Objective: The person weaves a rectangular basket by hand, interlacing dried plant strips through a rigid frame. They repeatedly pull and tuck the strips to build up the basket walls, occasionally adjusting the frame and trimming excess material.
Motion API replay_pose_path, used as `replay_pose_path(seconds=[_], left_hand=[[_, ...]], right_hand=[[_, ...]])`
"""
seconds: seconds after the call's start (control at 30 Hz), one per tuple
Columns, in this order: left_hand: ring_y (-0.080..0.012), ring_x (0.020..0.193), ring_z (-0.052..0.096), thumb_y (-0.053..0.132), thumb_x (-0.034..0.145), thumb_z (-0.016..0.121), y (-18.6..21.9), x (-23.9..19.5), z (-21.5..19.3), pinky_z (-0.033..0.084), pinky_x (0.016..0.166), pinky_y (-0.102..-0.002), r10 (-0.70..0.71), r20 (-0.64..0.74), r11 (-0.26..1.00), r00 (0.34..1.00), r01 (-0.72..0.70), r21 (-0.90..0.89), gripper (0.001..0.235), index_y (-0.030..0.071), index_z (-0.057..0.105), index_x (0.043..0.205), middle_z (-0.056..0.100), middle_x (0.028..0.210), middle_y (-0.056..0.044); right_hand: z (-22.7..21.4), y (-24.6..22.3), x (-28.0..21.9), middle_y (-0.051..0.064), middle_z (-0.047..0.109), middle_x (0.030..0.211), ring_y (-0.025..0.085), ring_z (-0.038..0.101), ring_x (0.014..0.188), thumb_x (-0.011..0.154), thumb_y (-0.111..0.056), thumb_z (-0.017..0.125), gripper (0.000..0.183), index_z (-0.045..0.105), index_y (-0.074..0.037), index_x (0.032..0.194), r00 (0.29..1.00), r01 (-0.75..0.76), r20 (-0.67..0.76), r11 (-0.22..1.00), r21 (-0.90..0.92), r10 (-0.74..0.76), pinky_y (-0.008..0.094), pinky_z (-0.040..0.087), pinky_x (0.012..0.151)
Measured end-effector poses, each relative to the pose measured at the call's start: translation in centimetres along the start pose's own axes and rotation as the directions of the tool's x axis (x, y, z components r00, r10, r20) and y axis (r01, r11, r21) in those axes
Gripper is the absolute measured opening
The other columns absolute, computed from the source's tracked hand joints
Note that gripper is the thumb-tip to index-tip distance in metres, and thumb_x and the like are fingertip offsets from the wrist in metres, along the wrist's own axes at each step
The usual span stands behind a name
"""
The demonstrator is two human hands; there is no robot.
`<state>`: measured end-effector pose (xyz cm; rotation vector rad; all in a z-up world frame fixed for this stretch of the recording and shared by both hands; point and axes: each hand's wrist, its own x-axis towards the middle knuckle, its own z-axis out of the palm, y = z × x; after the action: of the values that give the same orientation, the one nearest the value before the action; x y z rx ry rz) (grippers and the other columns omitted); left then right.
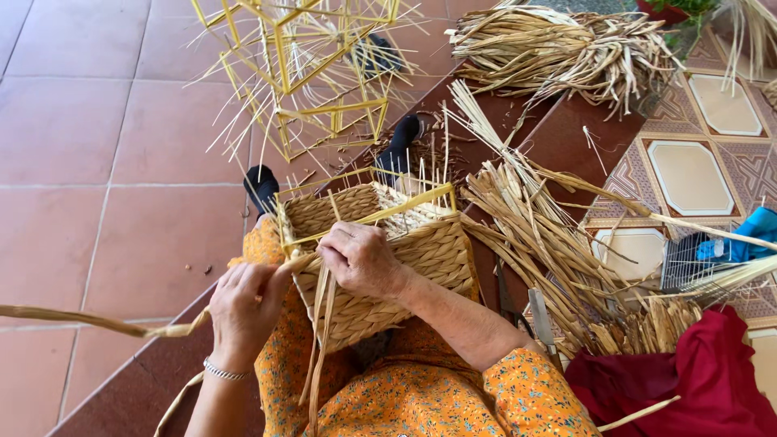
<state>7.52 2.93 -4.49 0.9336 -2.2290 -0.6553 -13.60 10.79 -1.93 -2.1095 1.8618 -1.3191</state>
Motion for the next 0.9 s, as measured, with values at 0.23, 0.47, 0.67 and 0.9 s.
replay_pose_path(seconds=[0.23,0.47,0.67,0.9], left_hand=[[-0.0183,0.06,0.054,0.018,0.097,0.075,-2.0,-0.1,1.8,0.046,0.058,-0.03,-0.338,0.14,0.862,0.931,0.366,-0.351,0.014,0.005,0.074,0.093,0.064,0.069,-0.006],[-0.0269,0.094,0.062,0.019,0.095,0.074,2.1,-1.5,-0.7,0.05,0.088,-0.039,0.213,-0.18,0.977,0.96,-0.206,0.059,0.019,0.008,0.063,0.106,0.067,0.1,-0.009],[-0.0317,0.084,0.064,0.027,0.09,0.072,3.9,-2.9,0.9,0.052,0.076,-0.04,0.057,0.134,0.98,0.989,-0.081,0.181,0.039,0.002,0.059,0.117,0.068,0.089,-0.013],[-0.0314,0.083,0.067,0.03,0.086,0.071,4.7,-4.8,1.1,0.054,0.069,-0.044,-0.172,0.228,0.985,0.958,0.172,0.021,0.076,-0.001,0.037,0.146,0.069,0.088,-0.014]], right_hand=[[0.9,0.0,0.1,0.007,0.06,0.075,0.022,0.064,0.063,0.09,-0.004,0.072,0.013,0.061,-0.005,0.084,0.999,-0.043,-0.035,0.997,-0.067,0.041,0.036,0.053,0.057],[0.9,0.0,-0.1,0.006,0.06,0.083,0.021,0.066,0.07,0.093,-0.005,0.074,0.015,0.059,-0.004,0.093,0.993,0.034,-0.111,0.997,-0.076,-0.042,0.036,0.055,0.061],[1.4,-0.6,0.2,0.009,0.059,0.103,0.022,0.067,0.085,0.093,0.0,0.07,0.016,0.062,-0.003,0.107,0.973,0.227,-0.011,0.96,-0.162,-0.232,0.035,0.059,0.07],[0.8,-0.4,0.6,0.01,0.058,0.107,0.026,0.068,0.089,0.088,-0.004,0.071,0.023,0.064,-0.004,0.11,0.957,0.288,0.02,0.947,-0.14,-0.289,0.036,0.06,0.075]])
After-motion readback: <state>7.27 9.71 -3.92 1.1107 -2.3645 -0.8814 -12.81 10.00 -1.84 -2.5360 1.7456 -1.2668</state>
